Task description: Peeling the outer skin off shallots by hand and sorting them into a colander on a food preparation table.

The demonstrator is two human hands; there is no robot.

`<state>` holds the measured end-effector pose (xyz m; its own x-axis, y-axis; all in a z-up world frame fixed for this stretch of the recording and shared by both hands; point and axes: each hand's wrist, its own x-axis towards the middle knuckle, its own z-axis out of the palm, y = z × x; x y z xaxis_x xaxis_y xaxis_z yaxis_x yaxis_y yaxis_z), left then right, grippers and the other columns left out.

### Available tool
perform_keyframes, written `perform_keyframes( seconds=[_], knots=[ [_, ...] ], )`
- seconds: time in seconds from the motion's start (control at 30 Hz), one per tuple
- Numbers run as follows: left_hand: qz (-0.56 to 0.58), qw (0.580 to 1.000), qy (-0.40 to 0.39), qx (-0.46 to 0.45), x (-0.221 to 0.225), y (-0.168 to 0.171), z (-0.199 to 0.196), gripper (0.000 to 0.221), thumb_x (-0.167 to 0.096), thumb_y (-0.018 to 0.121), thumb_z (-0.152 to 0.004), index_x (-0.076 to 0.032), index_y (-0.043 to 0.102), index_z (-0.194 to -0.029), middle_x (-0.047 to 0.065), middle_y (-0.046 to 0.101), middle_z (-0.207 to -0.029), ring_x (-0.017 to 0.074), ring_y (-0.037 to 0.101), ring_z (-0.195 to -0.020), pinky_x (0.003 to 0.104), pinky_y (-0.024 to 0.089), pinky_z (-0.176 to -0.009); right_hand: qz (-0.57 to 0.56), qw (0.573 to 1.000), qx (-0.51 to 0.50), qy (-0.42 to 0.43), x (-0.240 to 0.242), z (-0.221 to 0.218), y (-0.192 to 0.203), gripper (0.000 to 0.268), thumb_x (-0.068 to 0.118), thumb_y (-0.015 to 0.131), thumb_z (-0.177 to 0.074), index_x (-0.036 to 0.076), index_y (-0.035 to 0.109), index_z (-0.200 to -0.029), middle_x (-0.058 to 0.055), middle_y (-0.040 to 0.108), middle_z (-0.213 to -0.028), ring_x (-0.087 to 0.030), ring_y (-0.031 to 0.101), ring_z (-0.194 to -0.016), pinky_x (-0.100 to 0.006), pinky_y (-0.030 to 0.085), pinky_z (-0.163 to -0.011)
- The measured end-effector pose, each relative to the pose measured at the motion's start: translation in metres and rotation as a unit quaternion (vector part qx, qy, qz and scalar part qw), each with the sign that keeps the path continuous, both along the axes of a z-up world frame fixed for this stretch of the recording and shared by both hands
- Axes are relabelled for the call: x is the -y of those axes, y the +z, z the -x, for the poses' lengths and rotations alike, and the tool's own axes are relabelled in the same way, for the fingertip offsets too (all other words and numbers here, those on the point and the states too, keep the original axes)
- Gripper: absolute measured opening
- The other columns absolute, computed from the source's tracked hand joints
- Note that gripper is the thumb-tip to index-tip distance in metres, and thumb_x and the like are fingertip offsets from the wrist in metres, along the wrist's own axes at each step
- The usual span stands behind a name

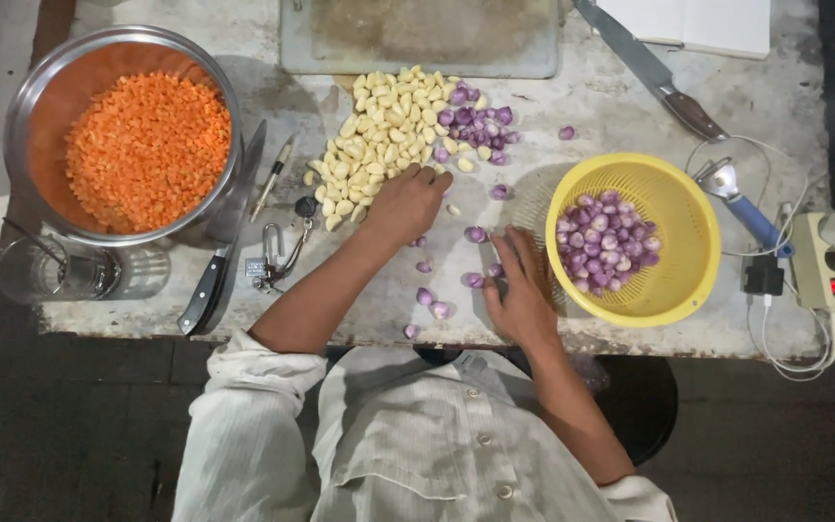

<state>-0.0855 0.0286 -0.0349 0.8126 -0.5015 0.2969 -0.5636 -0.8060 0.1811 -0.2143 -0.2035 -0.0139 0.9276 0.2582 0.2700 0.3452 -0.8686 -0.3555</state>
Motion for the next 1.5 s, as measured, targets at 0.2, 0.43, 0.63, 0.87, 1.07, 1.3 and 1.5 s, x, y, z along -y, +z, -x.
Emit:
perform_keyframes(
  seconds=[0.2, 0.43, 0.63, 0.87, 1.07, 1.3, 1.5],
  knots=[
    [0.03, 0.999, -0.026, 0.004, -0.011, 0.028, 0.028, 0.023, -0.012, 0.058, -0.094, -0.01, 0.068, -0.115, 0.015, 0.068, -0.087, 0.0287, 0.068, -0.082, 0.036, 0.057, -0.068, -0.029, 0.999, -0.044, -0.002, -0.006, 0.003, 0.019, 0.064, 0.03, 0.059, -0.087, 0.017, 0.046, -0.148, -0.014, 0.039, -0.153, -0.031, 0.032, -0.145, -0.05, 0.018, -0.117],
    [0.116, 0.993, 0.0, -0.007, -0.017, 0.03, 0.08, 0.029, -0.016, 0.064, -0.089, -0.011, 0.067, -0.117, 0.013, 0.067, -0.09, 0.0303, 0.066, -0.087, 0.04, 0.054, -0.075, -0.121, 0.988, -0.098, -0.023, -0.021, -0.032, 0.046, 0.068, 0.033, 0.057, -0.097, 0.009, 0.031, -0.155, -0.027, 0.023, -0.157, -0.043, 0.021, -0.147, -0.057, 0.015, -0.119],
    [0.232, 0.972, -0.029, 0.004, -0.021, 0.034, 0.119, 0.031, -0.009, 0.068, -0.086, -0.011, 0.068, -0.116, 0.013, 0.062, -0.103, 0.033, 0.061, -0.096, 0.042, 0.052, -0.081, -0.052, 0.992, -0.119, -0.005, -0.017, -0.066, 0.025, 0.061, 0.045, 0.047, -0.102, 0.014, 0.037, -0.152, -0.014, 0.032, -0.156, -0.033, 0.029, -0.146, -0.057, 0.019, -0.116],
    [0.337, 0.939, 0.028, -0.057, -0.042, 0.044, 0.147, 0.069, -0.033, 0.079, -0.081, -0.006, 0.051, -0.137, 0.019, 0.051, -0.133, 0.038, 0.049, -0.125, 0.049, 0.037, -0.109, -0.182, 0.974, -0.067, 0.114, -0.033, -0.027, 0.024, 0.042, 0.023, 0.057, -0.101, 0.004, 0.054, -0.138, -0.021, 0.048, -0.141, -0.04, 0.043, -0.135, -0.053, 0.028, -0.114],
    [0.168, 0.959, 0.012, -0.229, -0.041, 0.088, 0.164, 0.14, -0.065, 0.086, -0.052, -0.003, 0.018, -0.157, 0.032, 0.015, -0.159, 0.048, 0.011, -0.148, 0.061, 0.007, -0.12, -0.254, 0.946, -0.102, 0.175, -0.037, -0.009, 0.045, 0.049, 0.023, 0.059, -0.098, 0.005, 0.049, -0.143, -0.019, 0.045, -0.147, -0.037, 0.041, -0.139, -0.05, 0.026, -0.116],
    [0.114, 0.972, 0.068, -0.196, -0.034, 0.063, 0.157, 0.136, -0.068, 0.082, -0.058, -0.003, 0.016, -0.157, 0.029, 0.013, -0.159, 0.0444, 0.015, -0.148, 0.058, 0.016, -0.121, -0.079, 0.995, 0.006, 0.057, 0.001, 0.019, 0.055, 0.056, 0.019, 0.066, -0.094, 0.0, 0.048, -0.144, -0.024, 0.041, -0.149, -0.041, 0.037, -0.14, -0.047, 0.03, -0.117],
    [0.142, 0.981, 0.021, -0.133, -0.015, 0.044, 0.133, 0.135, -0.068, 0.082, -0.055, -0.003, 0.02, -0.156, 0.028, 0.026, -0.155, 0.045, 0.026, -0.144, 0.053, 0.022, -0.122, -0.033, 0.999, -0.036, -0.016, -0.001, 0.033, 0.051, 0.066, 0.021, 0.066, -0.093, -0.002, 0.041, -0.15, -0.031, 0.032, -0.152, -0.048, 0.027, -0.142, -0.056, 0.024, -0.115]
  ],
)
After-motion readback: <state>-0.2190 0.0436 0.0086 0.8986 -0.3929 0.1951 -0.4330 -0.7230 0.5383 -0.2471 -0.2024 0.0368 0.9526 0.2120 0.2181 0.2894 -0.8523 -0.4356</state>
